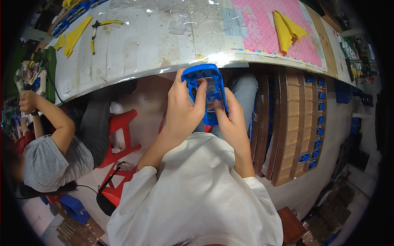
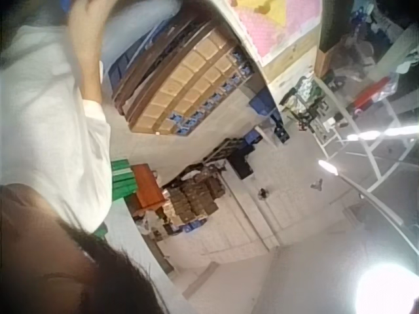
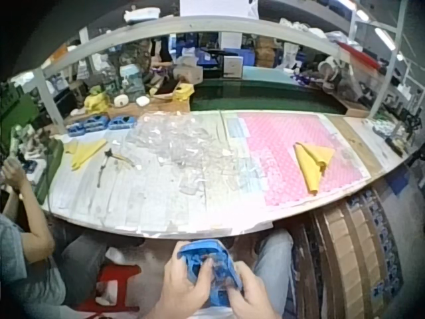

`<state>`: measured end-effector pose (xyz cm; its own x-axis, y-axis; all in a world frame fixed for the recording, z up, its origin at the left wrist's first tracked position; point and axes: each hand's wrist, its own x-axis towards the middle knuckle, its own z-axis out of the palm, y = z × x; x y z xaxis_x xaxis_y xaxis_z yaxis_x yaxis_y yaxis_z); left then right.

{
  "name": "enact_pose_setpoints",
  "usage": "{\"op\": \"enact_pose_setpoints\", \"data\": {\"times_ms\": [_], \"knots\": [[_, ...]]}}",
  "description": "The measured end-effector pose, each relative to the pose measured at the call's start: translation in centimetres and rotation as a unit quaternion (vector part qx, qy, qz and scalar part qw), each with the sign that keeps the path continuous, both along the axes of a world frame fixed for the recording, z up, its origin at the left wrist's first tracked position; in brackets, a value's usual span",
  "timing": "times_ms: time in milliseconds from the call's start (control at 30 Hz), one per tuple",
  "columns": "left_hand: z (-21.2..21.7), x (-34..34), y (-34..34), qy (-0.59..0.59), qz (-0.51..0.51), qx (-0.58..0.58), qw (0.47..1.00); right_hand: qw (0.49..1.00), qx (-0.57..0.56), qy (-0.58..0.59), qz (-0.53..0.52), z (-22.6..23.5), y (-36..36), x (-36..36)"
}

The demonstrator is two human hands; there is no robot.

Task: Assembling internal plastic components and clear window pieces into a blue toy car shell at a manufacturing workbench.

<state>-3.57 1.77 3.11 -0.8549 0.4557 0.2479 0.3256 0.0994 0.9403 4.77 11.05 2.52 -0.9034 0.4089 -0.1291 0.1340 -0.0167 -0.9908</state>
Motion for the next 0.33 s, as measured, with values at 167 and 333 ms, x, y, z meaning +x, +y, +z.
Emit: {"op": "enact_pose_setpoints", "data": {"times_ms": [167, 333], "knots": [[0.37, 0.16, -0.02, -0.02, -0.009, -0.016, 1.0, 1.0, 0.013, 0.009, -0.012, -0.48, -0.04, 0.0], [0.46, 0.12, -0.16, -0.065, -0.023, -0.038, 0.997, 1.0, 0.011, -0.003, -0.018, -0.67, 0.05, -0.11]]}}
